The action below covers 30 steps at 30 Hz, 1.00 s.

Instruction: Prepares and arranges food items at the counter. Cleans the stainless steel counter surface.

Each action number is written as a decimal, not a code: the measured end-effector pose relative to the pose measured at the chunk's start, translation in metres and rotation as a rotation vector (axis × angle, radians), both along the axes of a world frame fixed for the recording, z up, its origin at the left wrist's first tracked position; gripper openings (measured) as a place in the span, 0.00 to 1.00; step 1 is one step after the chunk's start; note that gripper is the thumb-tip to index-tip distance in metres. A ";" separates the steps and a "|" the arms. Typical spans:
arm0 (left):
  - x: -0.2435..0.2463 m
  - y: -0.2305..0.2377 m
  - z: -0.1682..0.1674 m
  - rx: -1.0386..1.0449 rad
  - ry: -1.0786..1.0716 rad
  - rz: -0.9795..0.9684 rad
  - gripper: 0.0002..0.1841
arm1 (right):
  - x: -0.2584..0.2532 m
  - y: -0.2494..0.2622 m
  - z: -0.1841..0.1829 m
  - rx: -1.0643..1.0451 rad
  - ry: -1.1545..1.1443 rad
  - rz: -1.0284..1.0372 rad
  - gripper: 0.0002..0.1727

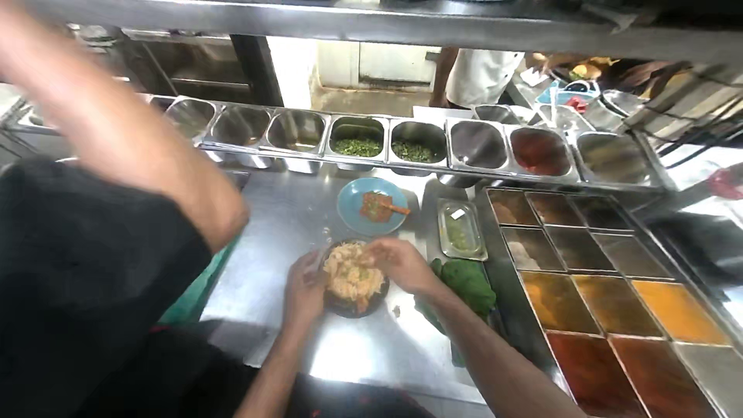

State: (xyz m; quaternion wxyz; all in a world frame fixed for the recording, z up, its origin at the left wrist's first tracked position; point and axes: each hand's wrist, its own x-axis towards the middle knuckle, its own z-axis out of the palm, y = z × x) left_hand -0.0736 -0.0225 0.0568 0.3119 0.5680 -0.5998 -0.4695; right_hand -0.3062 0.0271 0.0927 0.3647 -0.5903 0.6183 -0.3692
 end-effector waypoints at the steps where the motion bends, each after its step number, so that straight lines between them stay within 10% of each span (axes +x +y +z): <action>1: 0.003 -0.001 -0.002 0.048 -0.046 -0.011 0.18 | -0.005 -0.001 -0.003 0.006 0.005 -0.066 0.12; 7: 0.004 -0.004 0.008 0.270 0.038 -0.045 0.19 | -0.016 -0.012 -0.019 0.485 -0.348 -0.175 0.25; 16: -0.040 -0.004 0.090 0.320 0.150 -0.159 0.21 | -0.045 -0.010 0.032 0.418 -0.365 -0.222 0.34; 24: -0.213 -0.081 0.185 0.305 0.207 -0.412 0.30 | -0.177 -0.026 0.140 0.216 -0.205 -0.552 0.31; 30: -0.355 -0.139 0.182 0.360 0.380 -0.493 0.41 | -0.276 -0.063 0.160 0.088 -0.077 -0.772 0.33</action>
